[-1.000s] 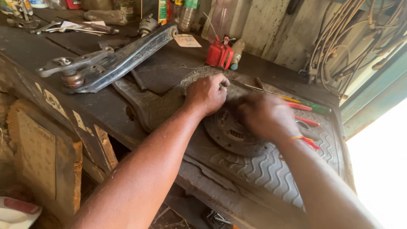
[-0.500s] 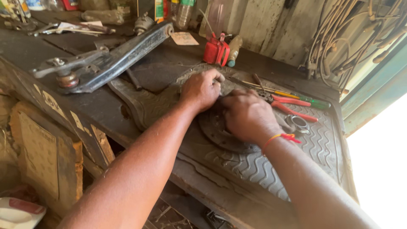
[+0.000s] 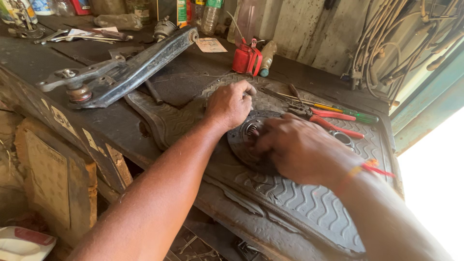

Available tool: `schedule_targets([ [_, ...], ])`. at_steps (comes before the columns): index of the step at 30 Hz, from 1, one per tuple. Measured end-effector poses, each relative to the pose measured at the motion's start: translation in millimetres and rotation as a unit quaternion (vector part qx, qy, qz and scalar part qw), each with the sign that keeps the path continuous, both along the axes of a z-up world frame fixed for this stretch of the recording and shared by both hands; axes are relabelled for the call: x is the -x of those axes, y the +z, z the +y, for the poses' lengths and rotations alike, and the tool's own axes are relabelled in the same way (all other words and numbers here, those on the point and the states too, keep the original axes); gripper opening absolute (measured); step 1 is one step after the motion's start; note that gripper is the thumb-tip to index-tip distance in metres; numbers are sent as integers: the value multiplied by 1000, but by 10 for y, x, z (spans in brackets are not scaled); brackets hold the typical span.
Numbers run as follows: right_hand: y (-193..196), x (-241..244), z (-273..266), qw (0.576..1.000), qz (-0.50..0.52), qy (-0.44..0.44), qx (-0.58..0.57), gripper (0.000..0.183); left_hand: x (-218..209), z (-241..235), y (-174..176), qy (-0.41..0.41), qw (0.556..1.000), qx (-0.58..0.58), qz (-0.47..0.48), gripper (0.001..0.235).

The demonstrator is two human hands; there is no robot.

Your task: The person cleans a circular metal car part on a workbench using a dark cloth. They wipe the surface and edges of the part, then place a smaller cylindrical metal component onto it and continue wiping both items.

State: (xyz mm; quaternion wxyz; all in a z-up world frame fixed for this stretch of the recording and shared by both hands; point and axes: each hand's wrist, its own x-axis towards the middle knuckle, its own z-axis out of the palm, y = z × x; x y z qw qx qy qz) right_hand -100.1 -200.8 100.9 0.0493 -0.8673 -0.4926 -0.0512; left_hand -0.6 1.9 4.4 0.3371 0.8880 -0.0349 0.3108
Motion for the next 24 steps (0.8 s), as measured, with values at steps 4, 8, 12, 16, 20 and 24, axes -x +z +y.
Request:
schedule_targets([
  [4, 50, -126, -234, 978, 65, -155, 126, 47, 30, 10, -13, -5, 1000, -11, -7, 19],
  [8, -84, -415, -387, 955, 50, -291, -28, 39, 65, -45, 25, 1, 1000, -24, 3, 20],
  [12, -219, -572, -456, 928, 15, -340, -152, 34, 168, -92, 118, -33, 996, -82, 31, 37],
  [16, -269, -587, -568, 925, 21, -355, -133, 40, 299, -139, 214, -41, 985, -150, 72, 49],
  [20, -313, -682, -604, 895, 36, -399, -196, 34, 295, -147, 251, -67, 983, -139, 104, 56],
  [24, -370, -745, -634, 885, 6, -403, -232, 34, 184, -113, 190, -123, 990, 20, 61, 62],
])
